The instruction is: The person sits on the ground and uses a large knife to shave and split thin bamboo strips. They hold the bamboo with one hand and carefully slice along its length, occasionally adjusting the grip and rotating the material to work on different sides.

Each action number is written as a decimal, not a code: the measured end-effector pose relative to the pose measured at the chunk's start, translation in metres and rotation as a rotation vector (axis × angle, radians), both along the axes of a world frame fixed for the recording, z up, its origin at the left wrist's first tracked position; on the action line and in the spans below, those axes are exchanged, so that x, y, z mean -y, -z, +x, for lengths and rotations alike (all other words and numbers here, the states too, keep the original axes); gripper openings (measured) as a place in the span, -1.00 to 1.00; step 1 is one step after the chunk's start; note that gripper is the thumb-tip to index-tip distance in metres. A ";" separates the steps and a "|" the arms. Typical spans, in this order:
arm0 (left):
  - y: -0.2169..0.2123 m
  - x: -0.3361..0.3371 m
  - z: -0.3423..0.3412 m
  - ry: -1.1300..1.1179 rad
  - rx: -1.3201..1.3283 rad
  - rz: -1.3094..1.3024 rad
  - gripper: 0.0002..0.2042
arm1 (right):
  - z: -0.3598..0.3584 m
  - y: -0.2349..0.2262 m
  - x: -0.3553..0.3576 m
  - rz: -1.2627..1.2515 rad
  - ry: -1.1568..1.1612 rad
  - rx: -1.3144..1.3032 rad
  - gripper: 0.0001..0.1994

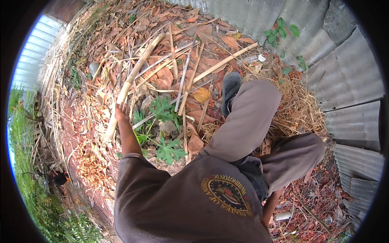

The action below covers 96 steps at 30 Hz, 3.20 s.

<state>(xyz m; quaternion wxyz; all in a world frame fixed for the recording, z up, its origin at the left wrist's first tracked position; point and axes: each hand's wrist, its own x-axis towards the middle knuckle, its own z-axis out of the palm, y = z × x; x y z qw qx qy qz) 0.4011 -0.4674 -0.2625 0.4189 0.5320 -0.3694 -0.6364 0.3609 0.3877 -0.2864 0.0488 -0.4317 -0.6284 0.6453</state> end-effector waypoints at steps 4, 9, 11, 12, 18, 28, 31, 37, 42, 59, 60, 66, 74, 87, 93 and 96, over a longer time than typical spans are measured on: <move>-0.010 -0.069 -0.065 0.153 0.020 0.020 -0.52 | 0.005 0.013 -0.001 0.102 -0.001 -0.002 -0.72; -0.043 -0.185 -0.171 0.498 0.107 -0.090 -0.54 | 0.007 0.031 -0.005 0.332 0.142 0.212 -0.81; -0.062 -0.226 -0.207 0.651 0.071 -0.170 -0.56 | 0.011 0.041 -0.010 0.321 0.197 0.201 -0.83; -0.073 -0.245 -0.225 0.698 0.048 -0.212 -0.58 | 0.014 0.048 -0.013 0.320 0.213 0.211 -0.83; -0.149 -0.356 -0.306 1.026 -0.129 -0.405 -0.67 | 0.029 0.102 -0.045 0.490 0.230 0.444 -0.66; -0.185 -0.462 -0.315 1.545 0.168 -1.063 -0.78 | 0.019 0.163 -0.051 0.511 0.260 0.634 -0.47; -0.182 -0.463 -0.316 1.485 0.115 -0.983 -0.78 | 0.018 0.170 -0.055 0.491 0.261 0.683 -0.38; -0.180 -0.467 -0.316 1.466 0.117 -0.995 -0.80 | 0.016 0.174 -0.065 0.369 0.230 0.419 -0.37; -0.183 -0.471 -0.313 1.487 0.148 -1.093 -0.82 | 0.016 0.116 -0.067 -0.368 0.351 -0.046 -0.66; -0.201 -0.645 -0.227 1.881 -0.576 -1.077 -0.85 | -0.045 -0.188 -0.013 -0.422 0.328 -0.494 -0.64; -0.197 -0.660 -0.222 1.951 -0.617 -0.985 -0.86 | -0.047 -0.192 -0.009 -0.437 0.322 -0.493 -0.64; -0.162 -0.752 -0.223 2.328 0.028 0.120 -0.49 | -0.031 -0.212 0.029 -0.451 0.258 -0.579 -0.77; -0.191 -0.790 -0.253 2.229 0.022 0.683 -0.45 | 0.015 -0.208 0.087 -0.182 -0.111 -0.440 -0.70; -0.304 -0.666 -0.381 1.836 -0.855 -0.545 -0.79 | -0.039 -0.210 0.080 0.063 -0.085 -0.601 -0.83; -0.241 -0.633 -0.394 1.459 -0.990 -0.838 -0.67 | -0.066 -0.218 0.092 -0.011 -0.126 -0.647 -0.83; -0.211 -0.623 -0.386 1.554 -0.868 -0.874 -0.67 | -0.068 -0.215 0.099 -0.024 -0.166 -0.574 -0.83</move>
